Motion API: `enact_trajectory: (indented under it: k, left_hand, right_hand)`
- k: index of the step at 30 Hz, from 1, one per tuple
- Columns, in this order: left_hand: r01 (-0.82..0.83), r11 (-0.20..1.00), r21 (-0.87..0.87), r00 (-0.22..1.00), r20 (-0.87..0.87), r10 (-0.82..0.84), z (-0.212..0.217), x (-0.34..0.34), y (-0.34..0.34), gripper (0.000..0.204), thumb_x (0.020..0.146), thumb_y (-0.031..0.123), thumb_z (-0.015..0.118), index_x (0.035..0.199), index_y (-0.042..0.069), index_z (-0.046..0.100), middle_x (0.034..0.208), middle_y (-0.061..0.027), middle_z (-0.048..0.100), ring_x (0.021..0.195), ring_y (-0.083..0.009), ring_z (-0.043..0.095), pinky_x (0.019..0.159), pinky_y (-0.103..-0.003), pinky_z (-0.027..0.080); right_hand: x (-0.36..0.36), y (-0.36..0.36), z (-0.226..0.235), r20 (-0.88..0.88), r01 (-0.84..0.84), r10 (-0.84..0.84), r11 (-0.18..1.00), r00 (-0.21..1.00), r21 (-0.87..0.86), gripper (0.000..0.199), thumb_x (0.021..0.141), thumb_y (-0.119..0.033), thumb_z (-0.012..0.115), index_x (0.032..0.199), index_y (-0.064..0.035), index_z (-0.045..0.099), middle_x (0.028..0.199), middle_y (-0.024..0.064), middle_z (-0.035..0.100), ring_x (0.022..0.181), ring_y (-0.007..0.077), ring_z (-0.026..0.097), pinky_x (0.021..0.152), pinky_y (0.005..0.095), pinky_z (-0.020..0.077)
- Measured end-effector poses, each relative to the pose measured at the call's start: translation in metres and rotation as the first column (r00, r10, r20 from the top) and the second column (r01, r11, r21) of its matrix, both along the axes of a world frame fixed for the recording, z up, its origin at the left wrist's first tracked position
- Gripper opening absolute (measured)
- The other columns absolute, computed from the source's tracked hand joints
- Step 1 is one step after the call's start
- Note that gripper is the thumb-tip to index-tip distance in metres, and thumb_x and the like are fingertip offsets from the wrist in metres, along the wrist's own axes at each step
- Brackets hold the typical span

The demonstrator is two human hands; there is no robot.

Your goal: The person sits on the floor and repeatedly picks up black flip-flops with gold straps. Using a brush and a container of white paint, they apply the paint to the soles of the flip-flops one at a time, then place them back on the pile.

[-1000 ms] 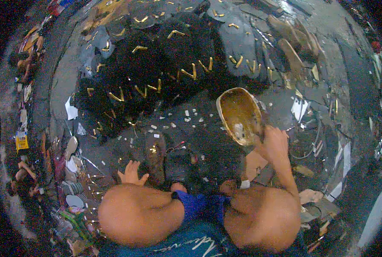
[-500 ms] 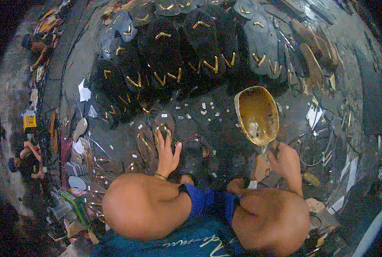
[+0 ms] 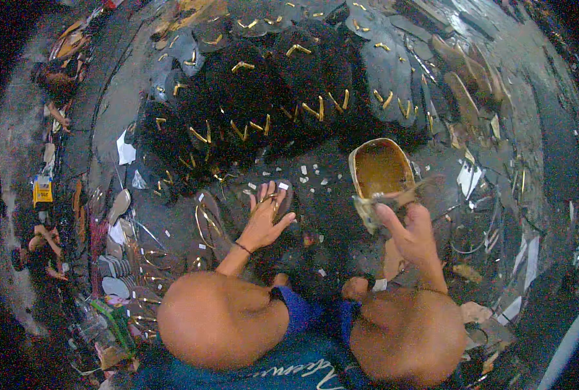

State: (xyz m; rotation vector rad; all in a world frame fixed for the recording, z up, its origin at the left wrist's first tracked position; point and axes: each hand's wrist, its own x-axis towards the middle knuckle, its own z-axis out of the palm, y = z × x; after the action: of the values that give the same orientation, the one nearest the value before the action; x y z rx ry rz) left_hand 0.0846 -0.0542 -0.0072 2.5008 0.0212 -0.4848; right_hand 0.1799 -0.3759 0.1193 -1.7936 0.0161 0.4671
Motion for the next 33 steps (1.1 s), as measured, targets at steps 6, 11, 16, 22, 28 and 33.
enact_trajectory:
  k: [6, 11, 16, 22, 28, 33]
  left_hand:
    - [-0.482, 0.467, -0.741, 0.852, -0.270, 0.449, 0.024, 0.039, 0.008, 0.056, 0.099, 0.039, 0.044, 0.141, 0.002, 0.043, 0.144, -0.0169, 0.044, 0.133, -0.0337, 0.041, 0.111, -0.049, 0.029]
    - [-0.334, -0.659, -0.674, 0.915, -0.399, -0.055, 0.071, 0.092, 0.019, 0.048, 0.103, 0.032, 0.029, 0.135, 0.001, 0.048, 0.129, -0.0169, 0.057, 0.113, -0.0298, 0.059, 0.101, -0.043, 0.047]
    - [-0.509, -0.163, -0.845, 0.784, -0.534, 0.318, 0.107, 0.107, -0.024, 0.050, 0.101, 0.038, 0.041, 0.135, 0.003, 0.049, 0.127, -0.0147, 0.059, 0.111, -0.0275, 0.061, 0.098, -0.042, 0.049]
    - [-0.313, -0.334, -0.889, 0.907, -0.384, 0.171, 0.141, 0.088, -0.028, 0.057, 0.100, 0.042, 0.038, 0.139, 0.002, 0.043, 0.136, -0.0192, 0.052, 0.119, -0.0320, 0.056, 0.101, -0.043, 0.046]
    - [-0.522, -0.273, -0.808, 0.738, -0.589, 0.329, 0.095, 0.096, -0.002, 0.056, 0.101, 0.040, 0.035, 0.140, 0.001, 0.042, 0.138, -0.0189, 0.050, 0.124, -0.0345, 0.052, 0.106, -0.046, 0.042]
    - [-0.423, -0.293, -0.857, 0.848, -0.489, 0.204, 0.100, 0.083, -0.022, 0.054, 0.101, 0.039, 0.034, 0.139, 0.003, 0.045, 0.134, -0.0173, 0.054, 0.117, -0.0311, 0.058, 0.099, -0.045, 0.048]
  right_hand:
    - [0.032, 0.068, 0.033, 0.135, -0.138, 0.115, 0.975, 0.984, 0.174, 0.026, 0.086, -0.014, 0.072, 0.107, -0.0018, 0.067, 0.103, 0.0071, 0.068, 0.098, 0.0171, 0.062, 0.085, 0.0316, 0.0487]
    - [0.075, 0.137, 0.032, 0.725, -0.322, 0.146, 0.940, 0.673, 0.109, 0.037, 0.074, -0.005, 0.076, 0.110, -0.0099, 0.068, 0.104, 0.0103, 0.068, 0.097, 0.0269, 0.065, 0.083, 0.0350, 0.0493]
    - [0.050, 0.126, 0.030, 0.824, -0.395, 0.370, 0.898, 0.430, -0.197, 0.054, 0.064, -0.002, 0.071, 0.116, -0.0153, 0.064, 0.087, 0.0072, 0.066, 0.084, 0.0277, 0.065, 0.075, 0.0377, 0.0493]
    - [0.108, 0.121, 0.027, 0.725, -0.093, -0.020, 0.989, 0.688, 0.116, 0.021, 0.082, -0.005, 0.068, 0.104, -0.0057, 0.068, 0.090, 0.0133, 0.070, 0.082, 0.0332, 0.067, 0.072, 0.0387, 0.0532]
    - [0.026, 0.120, 0.027, 0.724, -0.460, 0.326, 0.888, 0.608, -0.013, 0.034, 0.070, -0.003, 0.071, 0.102, -0.0120, 0.069, 0.100, 0.0124, 0.069, 0.090, 0.0287, 0.067, 0.076, 0.0376, 0.0504]
    - [0.136, 0.128, 0.032, 0.720, -0.001, 0.048, 0.998, 0.692, -0.066, 0.016, 0.085, -0.016, 0.068, 0.099, -0.0074, 0.068, 0.096, 0.0152, 0.068, 0.088, 0.0346, 0.065, 0.077, 0.0403, 0.0506]
